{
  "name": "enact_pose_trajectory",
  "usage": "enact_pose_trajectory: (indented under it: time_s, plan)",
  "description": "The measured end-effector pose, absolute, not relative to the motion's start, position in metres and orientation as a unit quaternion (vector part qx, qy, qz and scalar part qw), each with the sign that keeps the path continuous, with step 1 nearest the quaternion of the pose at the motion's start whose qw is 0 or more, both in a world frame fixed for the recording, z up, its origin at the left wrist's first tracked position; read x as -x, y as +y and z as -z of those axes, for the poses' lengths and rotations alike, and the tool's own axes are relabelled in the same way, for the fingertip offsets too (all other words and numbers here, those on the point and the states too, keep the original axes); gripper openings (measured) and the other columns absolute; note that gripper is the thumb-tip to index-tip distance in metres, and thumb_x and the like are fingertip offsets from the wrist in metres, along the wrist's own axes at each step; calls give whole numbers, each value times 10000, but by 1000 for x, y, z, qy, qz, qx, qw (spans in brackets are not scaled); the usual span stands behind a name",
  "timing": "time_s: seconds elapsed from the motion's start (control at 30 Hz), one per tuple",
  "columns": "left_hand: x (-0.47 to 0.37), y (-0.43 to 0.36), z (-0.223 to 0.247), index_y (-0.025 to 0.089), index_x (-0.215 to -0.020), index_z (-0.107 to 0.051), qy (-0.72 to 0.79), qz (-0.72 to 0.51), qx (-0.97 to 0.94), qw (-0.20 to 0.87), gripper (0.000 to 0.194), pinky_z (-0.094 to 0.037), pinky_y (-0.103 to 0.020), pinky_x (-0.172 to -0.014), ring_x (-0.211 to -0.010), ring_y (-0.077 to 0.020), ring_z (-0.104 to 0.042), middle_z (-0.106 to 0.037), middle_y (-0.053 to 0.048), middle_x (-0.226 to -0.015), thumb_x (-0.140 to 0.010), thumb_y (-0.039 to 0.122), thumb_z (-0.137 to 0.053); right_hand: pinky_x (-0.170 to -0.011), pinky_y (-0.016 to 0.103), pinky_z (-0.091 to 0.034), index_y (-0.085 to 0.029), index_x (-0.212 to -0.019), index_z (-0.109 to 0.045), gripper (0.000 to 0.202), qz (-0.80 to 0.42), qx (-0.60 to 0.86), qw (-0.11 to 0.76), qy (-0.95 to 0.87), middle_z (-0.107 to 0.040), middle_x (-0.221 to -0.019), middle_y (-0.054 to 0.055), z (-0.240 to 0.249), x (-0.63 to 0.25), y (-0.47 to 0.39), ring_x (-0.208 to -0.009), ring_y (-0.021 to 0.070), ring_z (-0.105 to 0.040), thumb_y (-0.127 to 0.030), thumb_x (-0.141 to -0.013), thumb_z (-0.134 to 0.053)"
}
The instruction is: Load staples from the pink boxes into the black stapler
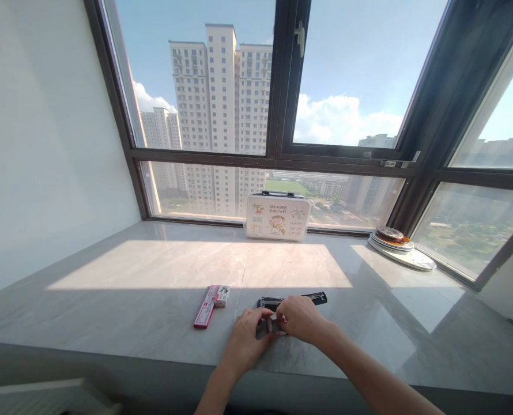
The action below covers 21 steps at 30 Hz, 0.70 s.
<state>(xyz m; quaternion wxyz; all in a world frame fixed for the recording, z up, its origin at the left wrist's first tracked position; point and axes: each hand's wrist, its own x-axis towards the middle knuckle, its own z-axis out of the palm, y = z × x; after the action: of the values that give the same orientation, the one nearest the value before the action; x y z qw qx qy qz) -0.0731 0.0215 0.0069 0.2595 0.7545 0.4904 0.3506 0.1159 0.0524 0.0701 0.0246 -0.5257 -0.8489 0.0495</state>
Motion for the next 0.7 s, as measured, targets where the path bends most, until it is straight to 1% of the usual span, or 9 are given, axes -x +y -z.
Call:
enact_pose_trajectory:
  time_s: [0.1,0.23,0.33,0.43,0.5,0.57,0.63,0.7]
  plan:
    - [74,22,-4,280,-1149,-665,491,-353,-753,260,383,-454,-341,-880,-999,-244,-610,-669,-35,-1053,-778,350,-725,-732,332,-461,-231,-850,-816,182,-43,527,25,-848,-751,-792,118,-67,-116,54,-792,287,-695,-206,-779,-650]
    - [73,23,-3,280,-1143,-668,493,-355,-751,258,388,-462,-350,-875,-1000,-253,-612,-667,-41,-1053,-770,361,-737,-705,340,-454,-186,-789,-806,154,-39,531,30,-846,-742,-771,145,-64,-114,56,-761,302,-691,-170,-749,-658]
    - [73,23,-3,280,-1136,-671,493,-359,-750,257,385,-465,-349,-864,-973,-249,-615,-668,-36,-1028,-767,364,-742,-688,305,-433,-195,-761,-796,114,-55,523,44,-850,-736,-743,113,-66,-113,56,-734,267,-682,-195,-744,-683]
    - [74,22,-3,283,-1143,-668,492,-357,-752,256,378,-465,-338,-866,-970,-238,-615,-666,-30,-1029,-771,312,-724,-657,258,-398,-240,-838,-793,138,-77,505,67,-857,-737,-742,52,-70,-121,53,-719,213,-666,-261,-797,-662]
    - [74,23,-2,279,-1155,-660,493,-357,-752,254,392,-465,-335,-885,-984,-232,-613,-663,-28,-1049,-767,280,-713,-625,236,-376,-256,-891,-779,175,-109,493,104,-857,-735,-740,17,-70,-132,50,-685,177,-645,-291,-851,-613]
    - [74,24,-1,277,-1166,-653,495,-356,-751,253,407,-466,-337,-906,-993,-230,-612,-660,-28,-1073,-763,270,-710,-599,225,-362,-245,-894,-763,191,-152,485,163,-846,-725,-729,0,-67,-147,48,-647,154,-618,-310,-882,-583]
    - [73,24,1,282,-1181,-647,496,-356,-751,252,425,-466,-340,-918,-991,-228,-614,-660,-28,-1086,-760,266,-709,-588,226,-359,-226,-864,-751,195,-186,484,220,-827,-709,-712,-1,-61,-162,44,-628,148,-590,-330,-885,-587]
    - [73,25,1,286,-1199,-641,497,-356,-751,250,445,-465,-345,-928,-991,-230,-616,-662,-30,-1082,-759,264,-708,-588,232,-363,-217,-851,-744,200,-201,487,254,-811,-691,-698,1,-53,-175,41,-621,149,-569,-342,-883,-591]
